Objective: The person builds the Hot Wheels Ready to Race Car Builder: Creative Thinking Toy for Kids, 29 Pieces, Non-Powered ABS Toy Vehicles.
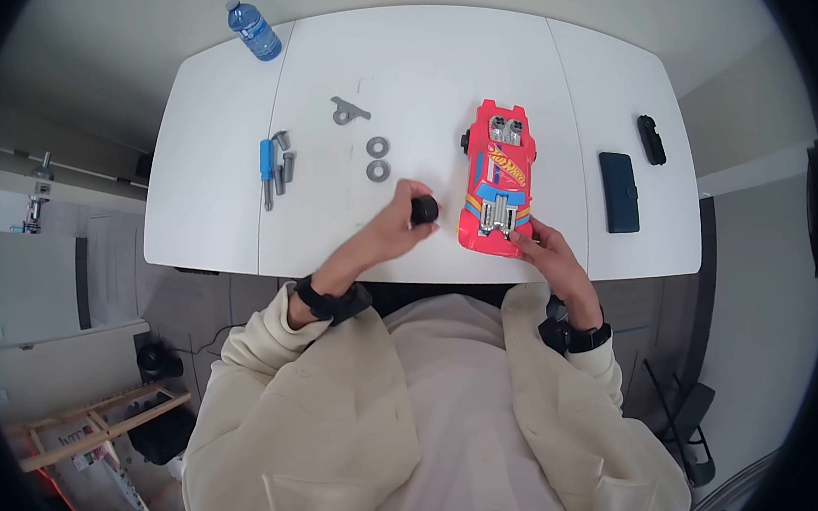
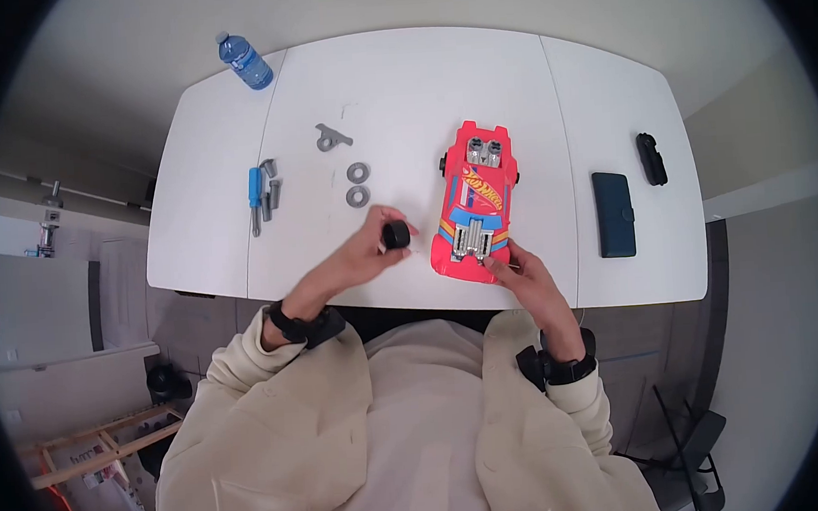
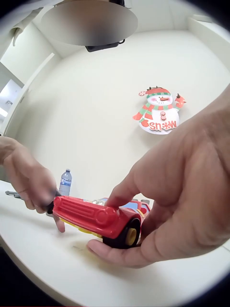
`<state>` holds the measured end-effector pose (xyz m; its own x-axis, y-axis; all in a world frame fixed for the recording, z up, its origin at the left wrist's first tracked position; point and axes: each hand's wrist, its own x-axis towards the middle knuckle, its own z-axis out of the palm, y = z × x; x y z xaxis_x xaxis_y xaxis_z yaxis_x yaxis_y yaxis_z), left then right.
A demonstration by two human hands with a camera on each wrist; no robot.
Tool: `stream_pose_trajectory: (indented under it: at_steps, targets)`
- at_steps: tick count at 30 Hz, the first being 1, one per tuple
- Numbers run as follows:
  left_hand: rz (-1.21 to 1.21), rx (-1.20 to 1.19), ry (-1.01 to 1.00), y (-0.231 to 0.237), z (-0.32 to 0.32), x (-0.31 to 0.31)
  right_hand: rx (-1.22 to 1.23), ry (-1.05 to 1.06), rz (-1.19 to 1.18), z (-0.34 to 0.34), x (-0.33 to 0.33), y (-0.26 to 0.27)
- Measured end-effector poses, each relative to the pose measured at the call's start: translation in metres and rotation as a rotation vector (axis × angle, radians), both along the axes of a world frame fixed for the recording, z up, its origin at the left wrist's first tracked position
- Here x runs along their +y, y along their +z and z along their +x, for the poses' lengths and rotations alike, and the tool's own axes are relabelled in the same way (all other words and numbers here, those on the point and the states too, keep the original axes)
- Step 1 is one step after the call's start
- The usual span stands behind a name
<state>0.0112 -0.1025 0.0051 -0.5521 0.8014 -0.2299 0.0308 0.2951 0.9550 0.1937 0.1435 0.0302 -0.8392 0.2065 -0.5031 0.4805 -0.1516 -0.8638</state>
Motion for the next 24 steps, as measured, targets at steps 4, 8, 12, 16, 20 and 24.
stream_pose_trajectory:
  at_steps: [4,8,12,16,20,24]
  targets:
    - [-0.067,0.018,-0.011,-0.007,0.016,0.010,-0.006,0.019,0.012,0.000,0.000,0.002]
    - [0.052,-0.075,-0.006,-0.007,0.028,0.018,0.013,0.006,0.052,0.002,-0.001,0.001]
    - [0.001,-0.206,0.021,0.022,0.030,0.026,0.025,0.008,0.044,0.002,0.001,-0.006]
    - [0.024,-0.184,0.028,0.012,0.033,0.024,-0.012,0.017,0.039,0.003,-0.002,-0.004]
    - [0.086,-0.106,0.163,0.008,0.041,0.030,0.058,0.030,0.024,0.003,-0.005,-0.017]
    - [0.036,-0.048,0.105,0.014,0.027,0.028,0.034,0.149,0.203,-0.002,-0.002,-0.012]
